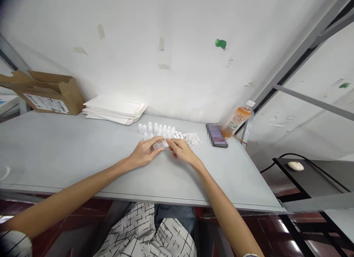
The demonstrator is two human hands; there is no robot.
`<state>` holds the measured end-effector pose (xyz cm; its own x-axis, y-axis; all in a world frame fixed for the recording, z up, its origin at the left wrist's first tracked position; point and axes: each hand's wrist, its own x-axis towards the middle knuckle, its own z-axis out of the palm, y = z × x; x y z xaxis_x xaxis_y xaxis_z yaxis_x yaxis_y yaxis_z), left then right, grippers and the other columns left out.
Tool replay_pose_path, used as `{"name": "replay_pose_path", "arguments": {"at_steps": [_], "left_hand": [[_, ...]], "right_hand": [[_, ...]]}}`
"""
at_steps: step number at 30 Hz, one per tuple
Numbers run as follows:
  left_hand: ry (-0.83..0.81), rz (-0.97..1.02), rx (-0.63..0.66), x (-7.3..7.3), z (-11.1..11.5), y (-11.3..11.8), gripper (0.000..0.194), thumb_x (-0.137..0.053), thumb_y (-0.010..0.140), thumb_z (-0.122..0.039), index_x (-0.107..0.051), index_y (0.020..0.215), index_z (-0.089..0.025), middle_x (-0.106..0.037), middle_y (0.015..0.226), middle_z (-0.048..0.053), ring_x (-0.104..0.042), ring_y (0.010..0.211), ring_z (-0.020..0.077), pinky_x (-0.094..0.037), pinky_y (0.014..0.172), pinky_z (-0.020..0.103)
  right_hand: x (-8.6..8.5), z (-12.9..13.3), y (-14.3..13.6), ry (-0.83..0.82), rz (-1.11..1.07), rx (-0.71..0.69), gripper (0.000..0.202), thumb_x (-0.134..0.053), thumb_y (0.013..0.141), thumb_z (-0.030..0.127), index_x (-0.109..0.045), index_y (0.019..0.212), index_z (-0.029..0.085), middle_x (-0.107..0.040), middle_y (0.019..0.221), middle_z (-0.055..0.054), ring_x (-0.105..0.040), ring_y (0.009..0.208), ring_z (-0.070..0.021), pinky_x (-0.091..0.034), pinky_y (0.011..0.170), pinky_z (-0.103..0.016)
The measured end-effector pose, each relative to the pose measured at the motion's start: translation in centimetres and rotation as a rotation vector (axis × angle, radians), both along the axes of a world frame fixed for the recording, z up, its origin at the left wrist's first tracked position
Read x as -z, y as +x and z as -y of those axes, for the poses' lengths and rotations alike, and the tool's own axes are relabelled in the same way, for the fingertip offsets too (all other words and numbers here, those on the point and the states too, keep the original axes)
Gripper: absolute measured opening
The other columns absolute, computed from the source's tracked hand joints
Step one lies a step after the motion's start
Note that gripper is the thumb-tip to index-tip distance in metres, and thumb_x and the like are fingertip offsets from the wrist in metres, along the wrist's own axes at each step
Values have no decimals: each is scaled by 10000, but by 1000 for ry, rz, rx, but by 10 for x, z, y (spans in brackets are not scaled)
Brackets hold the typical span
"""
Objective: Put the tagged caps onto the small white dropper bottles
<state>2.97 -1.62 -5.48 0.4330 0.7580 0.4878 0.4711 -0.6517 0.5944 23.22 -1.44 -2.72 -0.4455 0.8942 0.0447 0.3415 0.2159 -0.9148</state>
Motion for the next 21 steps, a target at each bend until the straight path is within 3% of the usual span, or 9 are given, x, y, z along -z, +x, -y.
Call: {"name": "replay_pose_path", "arguments": {"at_steps": [5, 8, 12, 16, 21], "left_hand": [[-174, 164, 55, -4, -2, 2, 426, -588, 905, -412, -559, 1277, -206, -690, 1069, 54, -679, 585, 106, -539, 598, 235], [-187, 212, 73, -4, -3, 2, 438, -596, 900, -395, -573, 1281, -179, -705, 1045, 70, -704, 622, 123, -545, 589, 233], [-88, 183, 81, -3, -1, 3, 324, -597, 910, -336, -680, 1149, -133, -752, 950, 85, -711, 701, 154, -554, 588, 240], [99, 173, 60, -2, 1, 2, 274, -621, 911, -305, -719, 1109, -143, -764, 976, 91, -709, 812, 174, -569, 630, 248], [274, 150, 61, 1, 2, 1, 265, -585, 942, -298, -716, 1131, -166, -760, 1037, 86, -715, 857, 172, -587, 712, 269]], "right_hand": [[-8, 4, 2, 97, -28, 13, 400, -472, 955, 525, -505, 728, 197, -501, 539, 39, -512, 483, -124, -398, 548, -268], [-12, 5, 5, 89, -21, 3, 295, -547, 922, 465, -544, 805, 194, -523, 538, 41, -512, 481, -130, -385, 531, -266], [-10, 5, 4, 93, 17, -3, 313, -525, 927, 442, -531, 732, 196, -525, 524, 32, -499, 506, -131, -377, 560, -272], [-3, 5, -1, 150, -10, 37, 442, -499, 934, 447, -401, 573, 212, -444, 480, 37, -438, 499, -117, -354, 569, -277], [0, 5, -4, 38, -47, 27, 488, -489, 928, 517, -363, 559, 223, -370, 401, 66, -359, 394, -96, -334, 519, -282]]}}
